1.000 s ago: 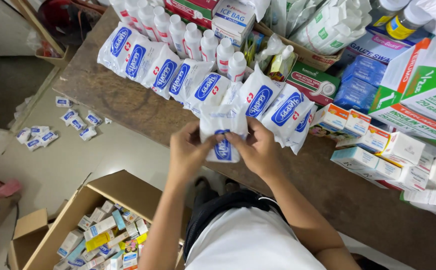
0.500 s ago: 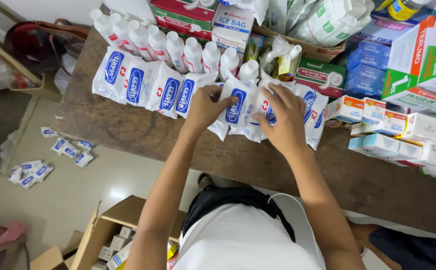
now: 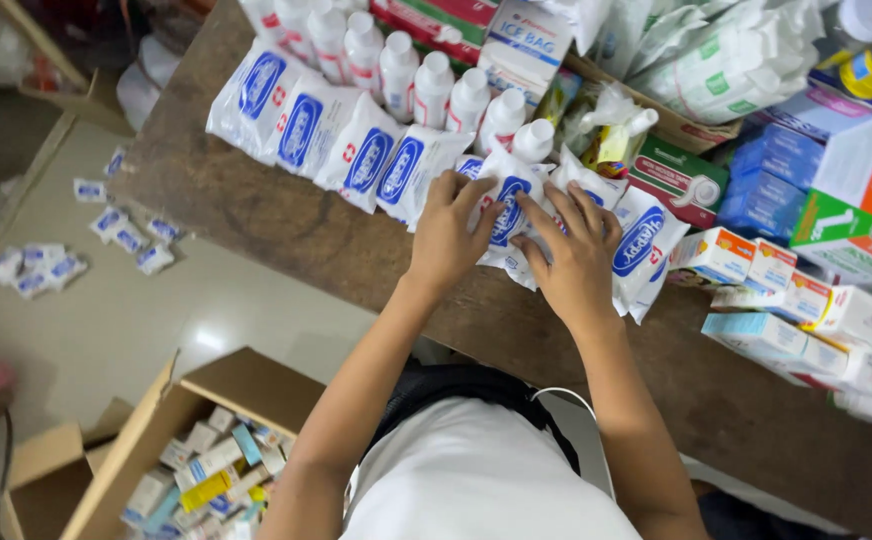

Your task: Organizing various medicine boxes and medical supplies from a cardboard box onto shelves.

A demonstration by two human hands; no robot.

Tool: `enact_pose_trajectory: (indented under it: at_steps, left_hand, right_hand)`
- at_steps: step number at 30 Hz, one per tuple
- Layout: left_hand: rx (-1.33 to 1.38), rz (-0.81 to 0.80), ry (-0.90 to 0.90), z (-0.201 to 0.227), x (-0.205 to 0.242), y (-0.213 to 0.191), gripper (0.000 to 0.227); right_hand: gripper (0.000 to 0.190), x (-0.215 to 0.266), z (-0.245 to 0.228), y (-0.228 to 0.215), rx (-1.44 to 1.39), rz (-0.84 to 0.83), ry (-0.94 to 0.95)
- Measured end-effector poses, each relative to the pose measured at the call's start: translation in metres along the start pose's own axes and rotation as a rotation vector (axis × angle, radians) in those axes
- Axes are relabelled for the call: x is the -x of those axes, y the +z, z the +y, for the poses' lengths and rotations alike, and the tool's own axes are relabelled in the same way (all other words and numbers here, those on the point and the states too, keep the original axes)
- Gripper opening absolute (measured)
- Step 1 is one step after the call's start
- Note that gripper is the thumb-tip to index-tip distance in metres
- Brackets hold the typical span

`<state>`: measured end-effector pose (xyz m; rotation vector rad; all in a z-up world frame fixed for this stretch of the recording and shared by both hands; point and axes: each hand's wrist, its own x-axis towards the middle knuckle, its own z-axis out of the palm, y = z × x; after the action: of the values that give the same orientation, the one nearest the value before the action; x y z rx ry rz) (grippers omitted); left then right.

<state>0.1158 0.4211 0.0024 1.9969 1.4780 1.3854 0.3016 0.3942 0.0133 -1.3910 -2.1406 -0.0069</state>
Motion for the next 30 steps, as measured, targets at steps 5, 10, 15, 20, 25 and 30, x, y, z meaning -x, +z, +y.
enact_pose_trajectory:
  at_steps: [5, 10, 15, 20, 25, 30]
  left_hand:
    - [-0.062, 0.094, -0.021, 0.008, 0.008, 0.004, 0.029]
    - [-0.090, 0.309, -0.125, 0.012, 0.048, 0.002, 0.026]
    - [-0.138, 0.509, -0.291, 0.020, 0.154, -0.024, 0.023]
    - [-0.403, 0.685, -0.583, 0.004, 0.280, -0.032, 0.031]
    - [-0.467, 0.831, -0.892, 0.038, 0.397, -0.044, 0.033]
    - [-0.487, 1.192, -1.204, 0.100, 0.507, -0.044, 0.028]
  right_hand:
    - [0.053, 0.002, -0.008, -0.009, -0.059, -0.021, -0.130]
    - [0.057, 0.003, 0.003, -0.001, -0.153, -0.237, -0.363]
    - [0.055, 0.003, 0.034, 0.010, -0.063, -0.259, -0.453]
    - [0.047, -0.017, -0.073, -0.024, -0.326, -0.289, -0.615]
    - [0.036, 0.009, -0.180, 0.000, -0.633, -0.398, -0.995]
    - [0.031, 0.095, -0.270, 0.056, -0.886, -0.905, -1.178]
